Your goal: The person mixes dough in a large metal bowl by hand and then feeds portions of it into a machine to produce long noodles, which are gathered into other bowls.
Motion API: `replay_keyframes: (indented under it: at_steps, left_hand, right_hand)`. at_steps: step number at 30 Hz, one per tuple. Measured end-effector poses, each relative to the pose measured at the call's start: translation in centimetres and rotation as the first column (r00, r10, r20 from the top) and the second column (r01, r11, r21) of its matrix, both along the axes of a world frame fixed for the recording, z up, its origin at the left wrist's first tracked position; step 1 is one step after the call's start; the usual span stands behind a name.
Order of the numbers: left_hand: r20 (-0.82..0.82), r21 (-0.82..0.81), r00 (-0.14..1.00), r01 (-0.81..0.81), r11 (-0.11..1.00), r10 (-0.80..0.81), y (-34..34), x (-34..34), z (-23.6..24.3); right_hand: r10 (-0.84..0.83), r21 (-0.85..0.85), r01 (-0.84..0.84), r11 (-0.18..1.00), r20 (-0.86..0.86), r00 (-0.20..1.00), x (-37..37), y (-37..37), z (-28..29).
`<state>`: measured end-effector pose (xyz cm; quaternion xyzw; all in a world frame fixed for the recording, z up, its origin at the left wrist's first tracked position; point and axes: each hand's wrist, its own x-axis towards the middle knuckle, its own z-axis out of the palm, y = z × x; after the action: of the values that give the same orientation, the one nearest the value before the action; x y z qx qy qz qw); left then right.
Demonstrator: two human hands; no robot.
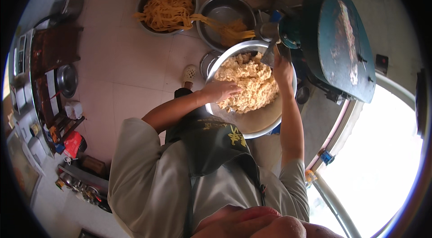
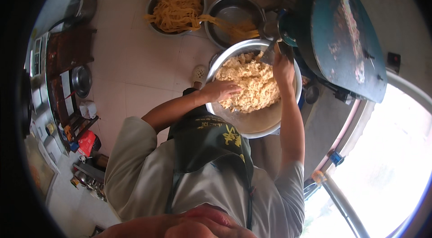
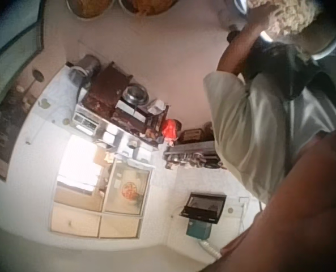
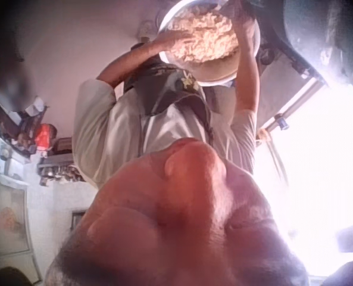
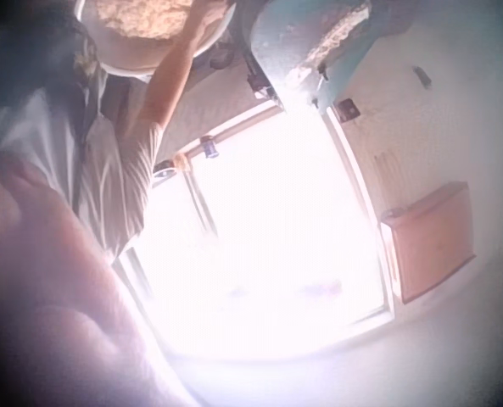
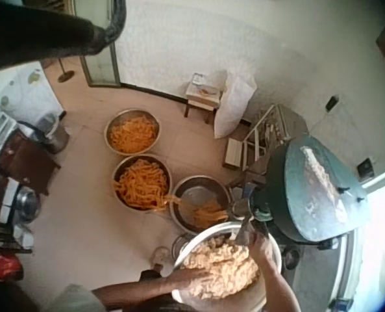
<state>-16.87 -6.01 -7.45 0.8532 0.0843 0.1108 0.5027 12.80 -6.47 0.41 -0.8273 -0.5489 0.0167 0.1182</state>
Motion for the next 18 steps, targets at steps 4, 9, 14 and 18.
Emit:
replay_keyframes:
  at_steps: [4,9,14,18]
  left_hand:
    - [-0.078,-0.085,0.997,-0.024,0.996,0.017,0.5,-0.1,1.1]
    - [-0.145,-0.191,0.987,-0.096,0.977,0.069,0.2,1.3,2.5]
    - [-0.025,-0.038,0.979,-0.201,0.979,0.200,2.9,8.5,7.1]
    - [-0.016,0.203,0.957,-0.281,0.938,0.290,5.9,16.5,7.4]
  right_hand:
    - [-0.223,-0.213,0.212,0.954,-0.032,0.974,1.3,-0.6,0.0]
    - [-0.144,-0.196,0.117,0.974,-0.130,0.981,0.5,-1.6,-0.5]
    - [-0.202,-0.135,0.183,0.974,-0.142,0.969,2.1,-1.0,0.9]
    - [-0.159,-0.032,0.156,0.987,-0.186,0.970,2.0,-4.7,3.7]
